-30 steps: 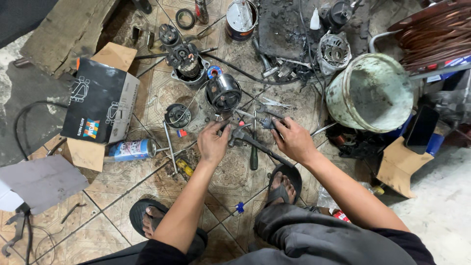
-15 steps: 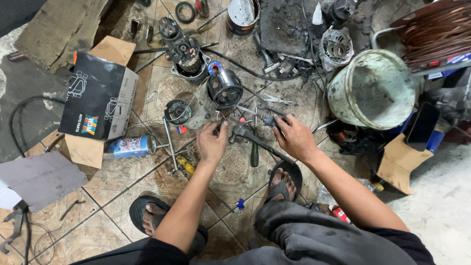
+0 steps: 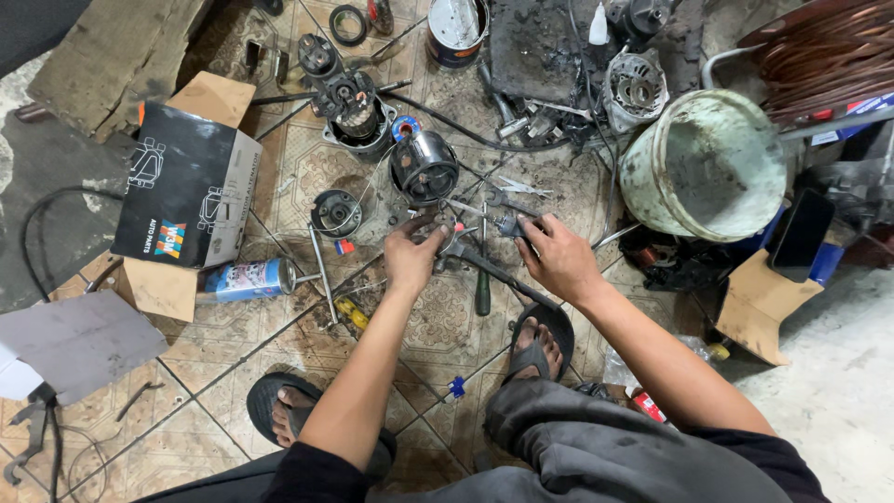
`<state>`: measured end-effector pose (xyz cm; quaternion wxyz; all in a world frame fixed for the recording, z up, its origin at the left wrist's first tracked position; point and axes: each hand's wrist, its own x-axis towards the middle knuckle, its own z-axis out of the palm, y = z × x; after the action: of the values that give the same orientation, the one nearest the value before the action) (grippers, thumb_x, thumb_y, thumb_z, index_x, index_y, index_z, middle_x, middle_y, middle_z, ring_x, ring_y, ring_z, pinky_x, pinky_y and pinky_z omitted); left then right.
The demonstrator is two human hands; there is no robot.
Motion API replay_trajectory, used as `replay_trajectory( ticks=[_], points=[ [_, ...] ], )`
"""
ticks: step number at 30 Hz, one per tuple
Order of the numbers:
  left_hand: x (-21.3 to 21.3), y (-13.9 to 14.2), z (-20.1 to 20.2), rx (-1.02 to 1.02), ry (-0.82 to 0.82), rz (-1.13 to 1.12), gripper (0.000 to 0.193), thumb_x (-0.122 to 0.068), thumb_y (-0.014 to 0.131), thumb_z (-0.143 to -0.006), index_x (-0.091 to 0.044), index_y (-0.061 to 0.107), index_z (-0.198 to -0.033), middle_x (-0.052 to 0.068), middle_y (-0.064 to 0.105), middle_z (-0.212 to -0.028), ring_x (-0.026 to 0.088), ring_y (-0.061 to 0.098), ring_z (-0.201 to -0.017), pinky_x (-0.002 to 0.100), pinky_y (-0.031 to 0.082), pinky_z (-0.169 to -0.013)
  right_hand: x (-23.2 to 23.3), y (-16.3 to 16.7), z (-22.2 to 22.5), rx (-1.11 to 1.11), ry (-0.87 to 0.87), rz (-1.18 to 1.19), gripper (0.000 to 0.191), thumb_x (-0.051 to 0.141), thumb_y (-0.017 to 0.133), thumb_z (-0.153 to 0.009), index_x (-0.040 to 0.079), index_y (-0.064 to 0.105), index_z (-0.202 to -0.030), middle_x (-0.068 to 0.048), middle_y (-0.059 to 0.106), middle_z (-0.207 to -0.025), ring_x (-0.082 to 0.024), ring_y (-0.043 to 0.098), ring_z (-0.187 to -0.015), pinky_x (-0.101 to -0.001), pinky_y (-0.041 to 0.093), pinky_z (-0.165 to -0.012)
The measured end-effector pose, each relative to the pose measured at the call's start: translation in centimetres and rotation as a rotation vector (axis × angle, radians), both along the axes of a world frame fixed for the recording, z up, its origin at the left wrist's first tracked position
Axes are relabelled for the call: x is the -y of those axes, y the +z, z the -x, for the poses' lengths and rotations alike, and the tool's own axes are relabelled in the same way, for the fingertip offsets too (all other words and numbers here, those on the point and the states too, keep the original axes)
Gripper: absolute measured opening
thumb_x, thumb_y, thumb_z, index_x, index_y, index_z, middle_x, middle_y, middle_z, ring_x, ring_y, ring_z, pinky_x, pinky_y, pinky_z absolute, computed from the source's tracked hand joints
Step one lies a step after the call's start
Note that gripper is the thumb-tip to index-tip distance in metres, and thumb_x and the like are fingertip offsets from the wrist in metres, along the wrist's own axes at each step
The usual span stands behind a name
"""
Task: The person sits on the floor and uses pliers to manipulate wires and small parts on a disassembled electrical component. They repeatedly adjust and reposition the component while working on its internal wiring.
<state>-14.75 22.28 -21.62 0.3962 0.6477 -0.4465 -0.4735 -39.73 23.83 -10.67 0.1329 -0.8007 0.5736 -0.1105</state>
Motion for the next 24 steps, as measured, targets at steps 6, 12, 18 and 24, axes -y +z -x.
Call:
replay_trajectory(
  ticks=[6, 12, 18, 24],
  points=[
    [1.3, -0.7, 1.2, -0.037, -0.029, -0.056, 0.035, -0.027, 0.081, -0.083, 0.001, 0.079, -0.104, 0.014, 0.081, -0.095, 0.019, 0.076, -0.082, 0.031, 0.057, -0.080, 0.1, 0.1, 0.0, 0.005, 0.015, 0.045, 0.035, 0.023, 0.069, -0.095, 0.008, 0.068, -0.126, -0.013, 0.065, -0.100, -0.033, 0.068, -0.078, -0.0413, 0.057, -0.063],
    [1.3, 0.2, 1.0, 0.069, 0.033, 0.003, 0.029, -0.025, 0.079, -0.085, -0.002, 0.081, -0.103, 0.010, 0.079, -0.083, 0.015, 0.073, -0.071, 0.030, 0.056, -0.073, 0.1, 0.2, -0.1, -0.017, 0.024, 0.032, 0.036, 0.023, 0.069, -0.095, 0.007, 0.067, -0.128, -0.013, 0.063, -0.098, -0.033, 0.067, -0.078, -0.0421, 0.056, -0.063],
    [1.5, 1.8, 0.5, 0.020, 0.172, -0.080, 0.029, -0.019, 0.075, -0.081, -0.004, 0.081, -0.105, 0.003, 0.071, -0.065, 0.007, 0.059, -0.056, 0.026, 0.048, -0.056, 0.0, 0.1, -0.3, -0.023, 0.031, 0.051, 0.037, 0.024, 0.069, -0.095, 0.007, 0.067, -0.127, -0.013, 0.063, -0.097, -0.033, 0.067, -0.080, -0.0416, 0.056, -0.064],
    [1.2, 1.9, 0.8, -0.001, 0.195, -0.120, 0.027, -0.016, 0.076, -0.079, -0.004, 0.081, -0.103, 0.001, 0.074, -0.071, 0.005, 0.062, -0.060, 0.024, 0.050, -0.060, 0.0, 0.2, -0.2, -0.016, 0.009, -0.003, 0.036, 0.023, 0.068, -0.096, 0.006, 0.068, -0.128, -0.013, 0.063, -0.098, -0.032, 0.067, -0.077, -0.0416, 0.056, -0.062]
  ],
)
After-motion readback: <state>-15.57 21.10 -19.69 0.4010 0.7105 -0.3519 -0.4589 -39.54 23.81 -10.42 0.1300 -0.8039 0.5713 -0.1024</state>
